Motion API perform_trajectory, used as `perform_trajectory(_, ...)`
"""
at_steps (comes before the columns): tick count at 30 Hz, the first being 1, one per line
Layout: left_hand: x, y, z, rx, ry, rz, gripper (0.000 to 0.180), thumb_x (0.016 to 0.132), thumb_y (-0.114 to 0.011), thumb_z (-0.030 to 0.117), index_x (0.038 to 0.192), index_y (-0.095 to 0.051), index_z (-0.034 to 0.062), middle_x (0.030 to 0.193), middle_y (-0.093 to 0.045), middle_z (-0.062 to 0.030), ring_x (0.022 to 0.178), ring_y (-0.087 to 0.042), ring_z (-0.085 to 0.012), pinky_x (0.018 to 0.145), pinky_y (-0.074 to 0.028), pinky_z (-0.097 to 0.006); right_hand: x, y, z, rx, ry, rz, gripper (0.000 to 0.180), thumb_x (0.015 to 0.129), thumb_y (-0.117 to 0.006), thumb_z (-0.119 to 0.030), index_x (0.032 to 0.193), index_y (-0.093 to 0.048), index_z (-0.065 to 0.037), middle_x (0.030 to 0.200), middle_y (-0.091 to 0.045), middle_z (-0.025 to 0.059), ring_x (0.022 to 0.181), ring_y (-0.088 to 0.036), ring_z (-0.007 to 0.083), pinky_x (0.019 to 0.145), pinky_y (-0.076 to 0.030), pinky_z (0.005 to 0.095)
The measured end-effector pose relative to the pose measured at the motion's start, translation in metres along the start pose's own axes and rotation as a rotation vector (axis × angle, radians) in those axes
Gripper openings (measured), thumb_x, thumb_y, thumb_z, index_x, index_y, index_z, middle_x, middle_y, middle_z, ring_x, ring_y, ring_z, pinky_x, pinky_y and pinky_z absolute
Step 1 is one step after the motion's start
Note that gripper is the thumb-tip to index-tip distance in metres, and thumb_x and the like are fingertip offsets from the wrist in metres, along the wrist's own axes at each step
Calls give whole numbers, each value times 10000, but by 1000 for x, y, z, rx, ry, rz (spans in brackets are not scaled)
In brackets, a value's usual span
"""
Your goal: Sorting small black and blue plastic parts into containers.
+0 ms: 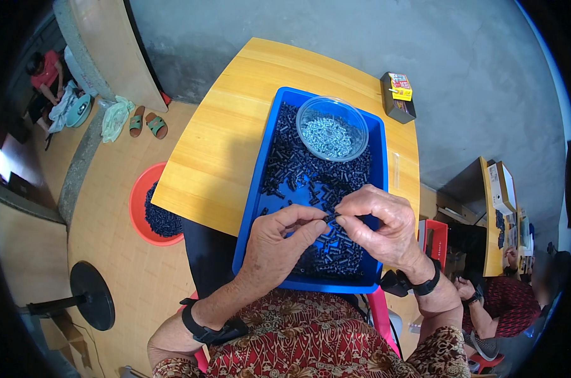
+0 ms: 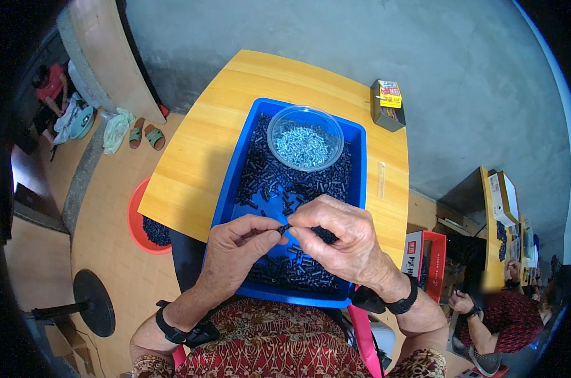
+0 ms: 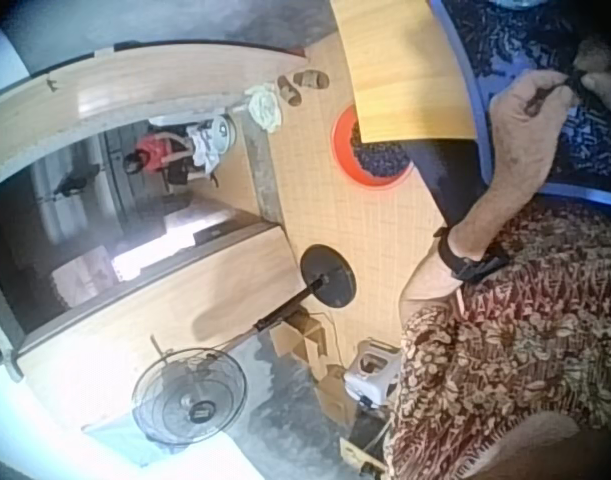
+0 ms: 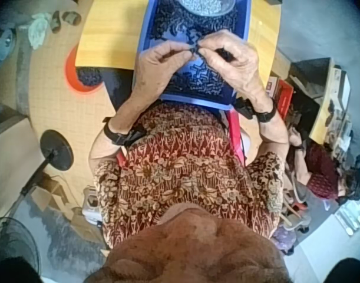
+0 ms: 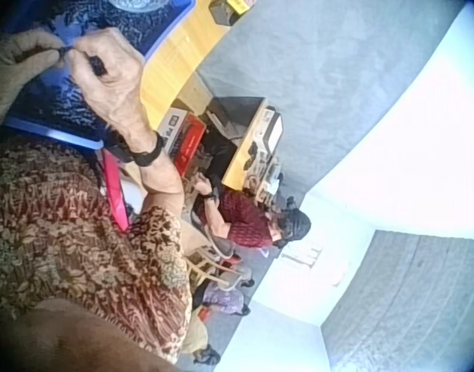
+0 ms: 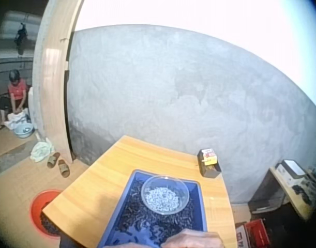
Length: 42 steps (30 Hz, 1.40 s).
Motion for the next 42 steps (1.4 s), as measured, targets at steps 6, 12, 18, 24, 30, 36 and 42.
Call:
perform_trajectory(6, 0, -1, 1, 68, -30, -5, 177, 914, -676, 72, 1063, -685, -23, 905, -717, -63, 838, -644, -91, 746, -515, -252, 3, -1, -6, -66, 90, -80, 126, 788, -704, 39, 908, -676, 10, 865, -688, 120, 784, -673, 267, 686, -544, 350)
perform_trajectory(12, 0, -4, 6, 146, -55, -26, 179, 917, -670, 85, 1058, -677, -25, 888, -716, -70, 831, -654, -110, 750, -520, -261, 1, -4, -7, -128, 125, -96, 129, 789, -704, 19, 914, -684, -1, 869, -685, 124, 785, -671, 279, 683, -543, 360)
perform_trajectory(18, 2, -6, 1, 145, 27, -81, 187, 921, -666, 90, 1061, -671, -34, 877, -721, -64, 840, -662, -95, 745, -521, -247, -10, -9, 0, -67, 105, -46, 135, 794, -704, 30, 925, -683, 7, 872, -691, 128, 771, -678, 262, 669, -540, 346)
perform_trajectory(24, 1, -13, -17, -121, 101, -130, 180, 941, -661, 103, 1062, -676, -30, 931, -715, -50, 870, -655, -80, 774, -516, -217, -19, -11, 6, -43, 84, -19, 198, 771, -730, 46, 959, -676, 16, 895, -697, 137, 786, -682, 269, 678, -542, 345)
perform_trajectory(30, 6, -8, -8, -284, 129, -79, 166, 940, -670, 106, 1060, -683, -9, 973, -701, -41, 914, -633, -78, 818, -498, -221, -14, -4, 0, -131, 86, 69, 357, 725, -822, -29, 1042, -662, 10, 946, -695, 147, 842, -678, 281, 727, -545, 352)
perform_trajectory(36, 8, -8, -11, -285, 171, -47, 181, 931, -688, 119, 1063, -689, -4, 957, -690, -33, 903, -610, -66, 807, -481, -214, -11, -5, -11, -306, 154, 82, 411, 687, -857, -81, 1041, -660, -14, 952, -682, 136, 832, -655, 286, 730, -521, 373)
perform_trajectory(42, 8, -14, -12, -318, 166, -48, 161, 922, -699, 137, 1032, -712, 20, 922, -691, -23, 869, -606, -74, 797, -473, -239, -13, -7, -10, -388, 210, 77, 393, 673, -857, -69, 1008, -656, -25, 932, -677, 127, 809, -651, 282, 713, -512, 374)
Point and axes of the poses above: each hand's wrist, its own x-axis towards the middle knuckle, its own y-axis out of the back of the hand, z = x × y, the point moved 9 cm from there along x, towards the middle knuckle
